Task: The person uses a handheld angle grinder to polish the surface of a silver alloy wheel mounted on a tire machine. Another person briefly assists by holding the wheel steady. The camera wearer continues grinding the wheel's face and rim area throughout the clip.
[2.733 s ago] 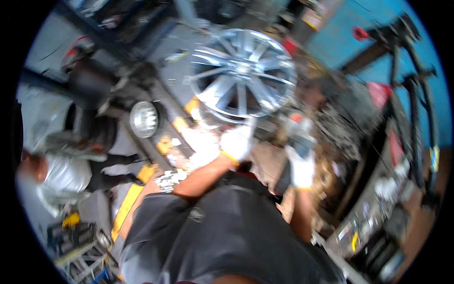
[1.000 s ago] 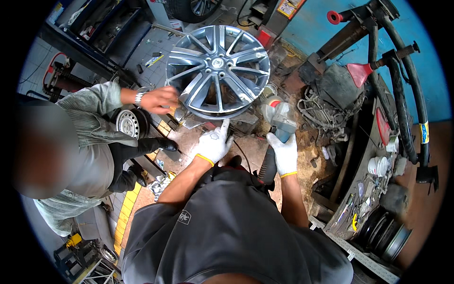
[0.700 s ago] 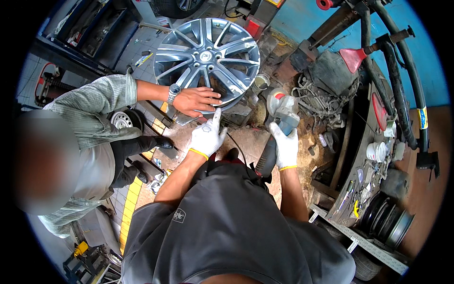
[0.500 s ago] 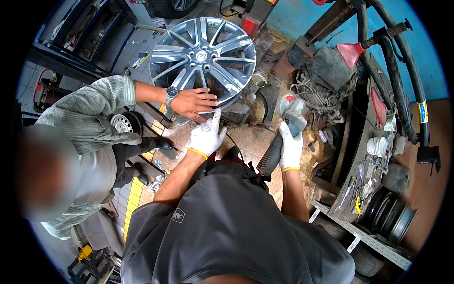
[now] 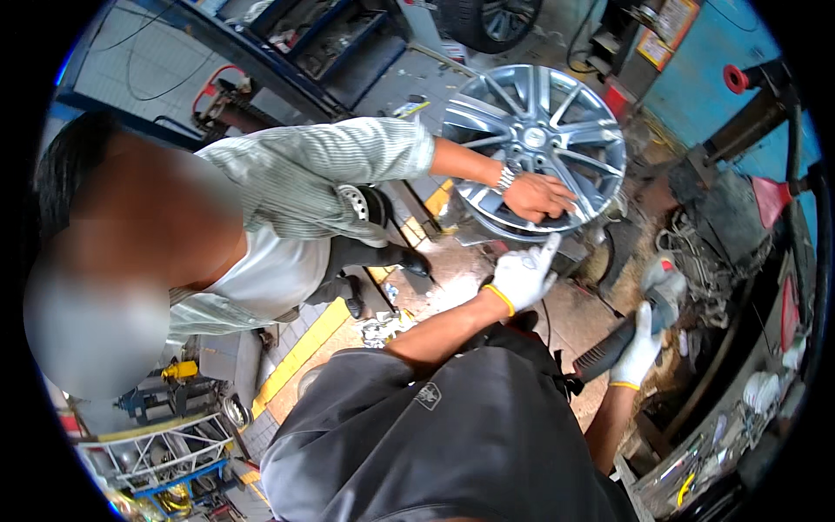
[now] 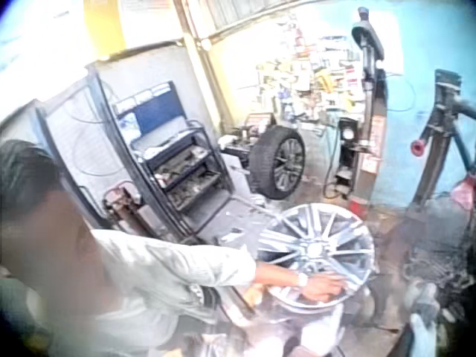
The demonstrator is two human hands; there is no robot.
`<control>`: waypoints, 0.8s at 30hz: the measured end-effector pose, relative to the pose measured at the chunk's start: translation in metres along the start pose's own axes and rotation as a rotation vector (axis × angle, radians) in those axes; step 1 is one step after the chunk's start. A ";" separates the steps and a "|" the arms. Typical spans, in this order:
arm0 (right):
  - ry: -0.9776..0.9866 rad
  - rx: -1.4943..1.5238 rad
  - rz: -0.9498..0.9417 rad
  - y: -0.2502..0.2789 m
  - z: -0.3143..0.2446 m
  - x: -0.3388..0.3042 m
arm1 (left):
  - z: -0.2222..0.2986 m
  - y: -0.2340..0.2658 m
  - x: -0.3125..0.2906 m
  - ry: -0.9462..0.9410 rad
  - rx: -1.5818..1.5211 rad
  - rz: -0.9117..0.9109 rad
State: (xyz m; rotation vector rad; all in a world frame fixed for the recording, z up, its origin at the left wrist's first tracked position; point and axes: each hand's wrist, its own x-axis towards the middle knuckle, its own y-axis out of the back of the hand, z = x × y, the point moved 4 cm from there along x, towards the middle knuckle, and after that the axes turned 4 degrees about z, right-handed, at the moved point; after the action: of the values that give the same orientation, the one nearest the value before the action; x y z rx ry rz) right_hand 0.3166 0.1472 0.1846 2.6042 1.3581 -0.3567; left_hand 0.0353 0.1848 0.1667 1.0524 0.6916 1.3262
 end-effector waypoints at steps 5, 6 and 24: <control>0.063 0.007 0.012 -0.012 -0.009 0.000 | -0.008 0.007 0.009 0.017 0.051 -0.031; 0.057 -0.002 -0.013 -0.013 -0.008 0.000 | -0.011 0.010 0.011 0.030 0.035 -0.053; -0.028 0.085 0.029 -0.013 -0.005 -0.012 | -0.018 0.002 0.017 0.057 0.127 -0.171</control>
State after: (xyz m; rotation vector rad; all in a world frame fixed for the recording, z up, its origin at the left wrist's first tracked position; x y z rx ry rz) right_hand 0.3000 0.1463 0.1918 2.6735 1.3220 -0.4547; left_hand 0.0217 0.2054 0.1638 1.0352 0.8985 1.1801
